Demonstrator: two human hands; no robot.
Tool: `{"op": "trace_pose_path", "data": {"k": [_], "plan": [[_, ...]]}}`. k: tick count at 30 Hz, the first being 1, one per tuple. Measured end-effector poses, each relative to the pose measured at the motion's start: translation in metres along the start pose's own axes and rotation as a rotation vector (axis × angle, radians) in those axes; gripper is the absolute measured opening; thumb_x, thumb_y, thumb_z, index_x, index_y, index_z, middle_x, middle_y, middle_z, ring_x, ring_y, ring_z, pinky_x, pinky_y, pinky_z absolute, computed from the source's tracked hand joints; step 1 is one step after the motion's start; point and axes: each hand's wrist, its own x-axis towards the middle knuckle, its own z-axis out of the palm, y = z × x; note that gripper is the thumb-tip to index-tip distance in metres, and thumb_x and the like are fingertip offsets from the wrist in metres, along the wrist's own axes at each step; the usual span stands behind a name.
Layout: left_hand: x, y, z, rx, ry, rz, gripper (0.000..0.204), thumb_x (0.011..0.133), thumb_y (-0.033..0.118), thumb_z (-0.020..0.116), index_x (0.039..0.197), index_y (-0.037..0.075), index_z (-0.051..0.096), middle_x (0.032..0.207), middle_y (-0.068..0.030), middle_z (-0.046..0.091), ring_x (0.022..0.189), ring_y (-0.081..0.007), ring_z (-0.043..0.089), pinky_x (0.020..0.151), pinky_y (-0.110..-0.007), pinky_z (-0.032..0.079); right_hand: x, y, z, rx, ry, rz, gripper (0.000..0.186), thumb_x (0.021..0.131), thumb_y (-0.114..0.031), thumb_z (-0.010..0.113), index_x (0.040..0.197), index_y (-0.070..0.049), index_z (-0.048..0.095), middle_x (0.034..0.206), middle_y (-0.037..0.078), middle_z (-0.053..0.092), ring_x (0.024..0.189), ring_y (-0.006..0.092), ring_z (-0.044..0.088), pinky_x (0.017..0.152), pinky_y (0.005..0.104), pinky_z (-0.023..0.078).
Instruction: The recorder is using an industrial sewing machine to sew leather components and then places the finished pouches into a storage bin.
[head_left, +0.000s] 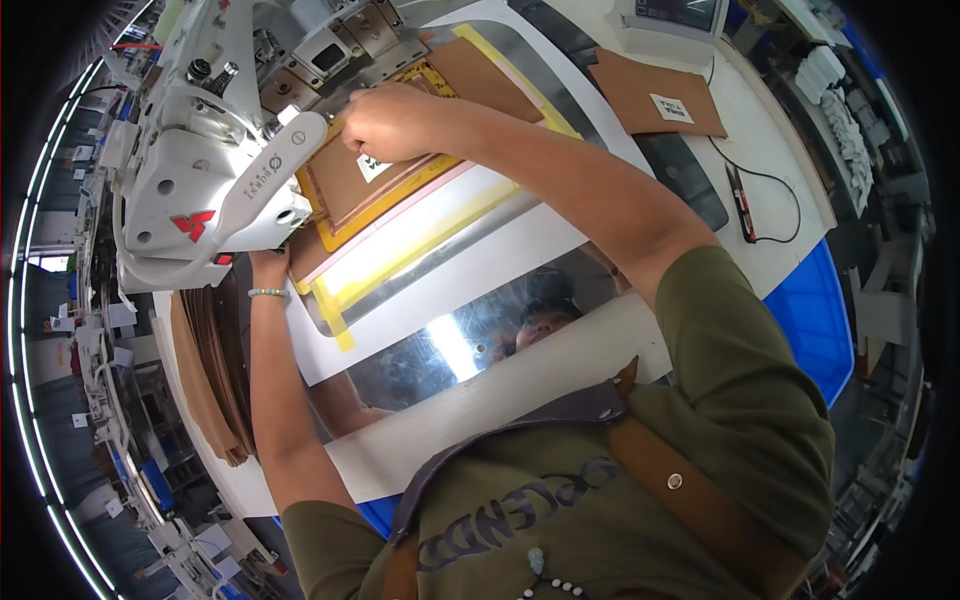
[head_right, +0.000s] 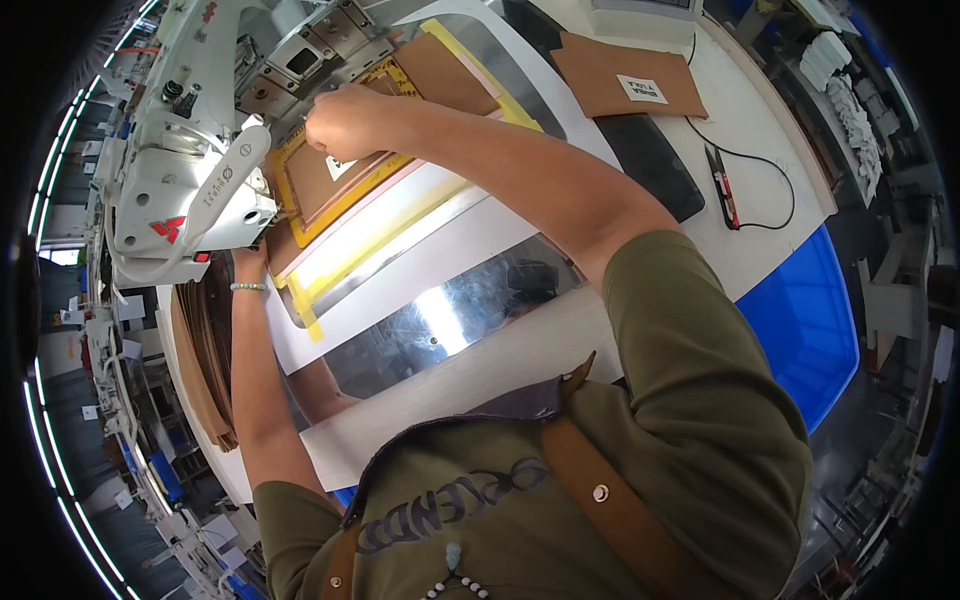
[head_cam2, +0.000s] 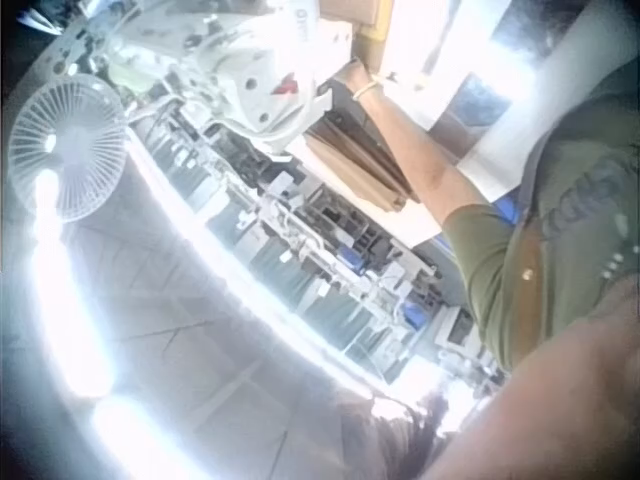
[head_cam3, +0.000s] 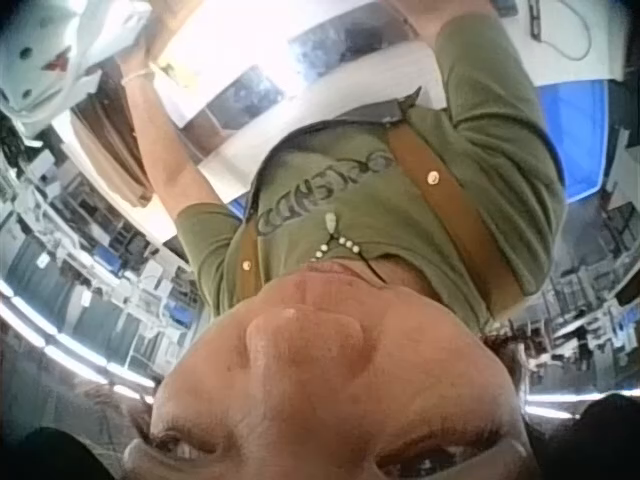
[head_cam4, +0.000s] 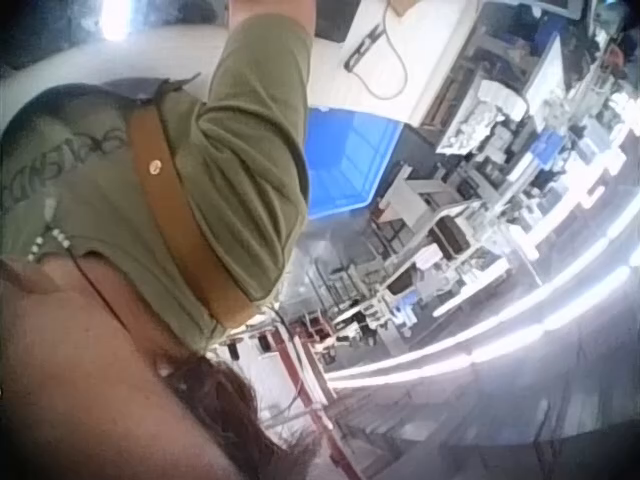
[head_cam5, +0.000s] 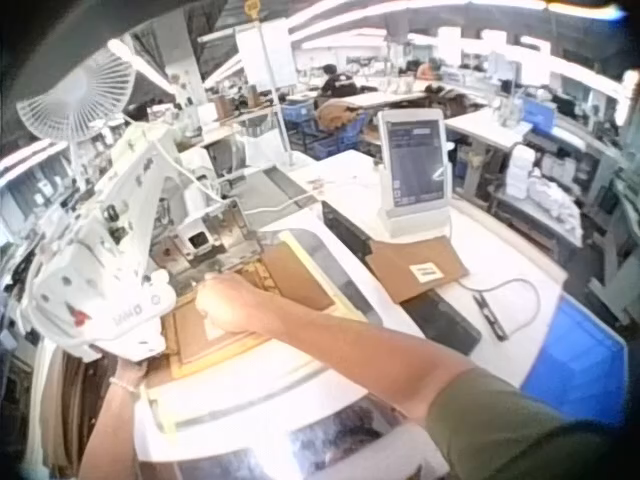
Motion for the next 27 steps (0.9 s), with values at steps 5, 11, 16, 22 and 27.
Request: {"op": "trace_pose_path", "data": {"k": [5, 11, 16, 22, 27], "plan": [[-0.011, 0.014, -0.013, -0.150, 0.042, 0.001, 0.042, 0.091, 0.012, 0.075, 0.129, -0.003, 0.064, 0.129, -0.0203, 0.071, 0.120, -0.0389, 0.065, 0.103, -0.045, 0.050, 0.006, 0.002, -0.009, 0.018, -0.009, -0.001, 0.012, 0.084, -0.011, 0.064, 0.085, -0.011, 0.076, 0.100, 0.005, 0.074, 0.104, 0.0292, 0.067, 0.089, 0.0448, 0.054], [0.021, 0.103, -0.047, -0.291, -0.126, 0.272, 0.045, 0.111, 0.022, 0.048, 0.153, 0.009, 0.053, 0.161, -0.0071, 0.050, 0.154, -0.0266, 0.035, 0.129, -0.036, 0.021, -0.027, 0.063, -0.062, 0.089, 0.785, 0.199, 0.016, 0.085, -0.020, 0.073, 0.097, -0.011, 0.078, 0.124, 0.013, 0.069, 0.119, 0.0368, 0.062, 0.095, 0.0481, 0.053], [0.019, 0.130, -0.062, -0.376, -0.156, 0.156, 0.048, 0.112, 0.030, 0.047, 0.157, 0.010, 0.049, 0.163, -0.0072, 0.047, 0.152, -0.0256, 0.040, 0.127, -0.036, 0.027, -0.096, 0.110, -0.085, -0.039, 1.096, 0.557, 0.030, 0.088, -0.018, 0.077, 0.115, -0.009, 0.068, 0.153, 0.029, 0.038, 0.139, 0.0493, 0.039, 0.114, 0.0537, 0.037], [0.017, 0.117, -0.052, -0.411, -0.195, 0.149, 0.052, 0.112, 0.030, 0.049, 0.158, 0.006, 0.044, 0.164, -0.0122, 0.044, 0.151, -0.0315, 0.040, 0.125, -0.037, 0.029, -0.171, 0.123, -0.083, -0.197, 1.073, 0.731, 0.040, 0.087, -0.016, 0.078, 0.120, -0.005, 0.059, 0.156, 0.033, 0.025, 0.144, 0.0537, 0.027, 0.116, 0.0605, 0.029], [0.019, 0.103, -0.037, -0.383, -0.127, 0.166, 0.057, 0.112, 0.034, 0.051, 0.158, 0.003, 0.040, 0.162, -0.0189, 0.044, 0.148, -0.0351, 0.044, 0.121, -0.039, 0.036, -0.180, 0.097, -0.082, -0.198, 0.890, 0.611, 0.026, 0.089, -0.012, 0.076, 0.113, -0.009, 0.065, 0.147, 0.026, 0.049, 0.140, 0.0483, 0.039, 0.116, 0.0540, 0.034]]}}
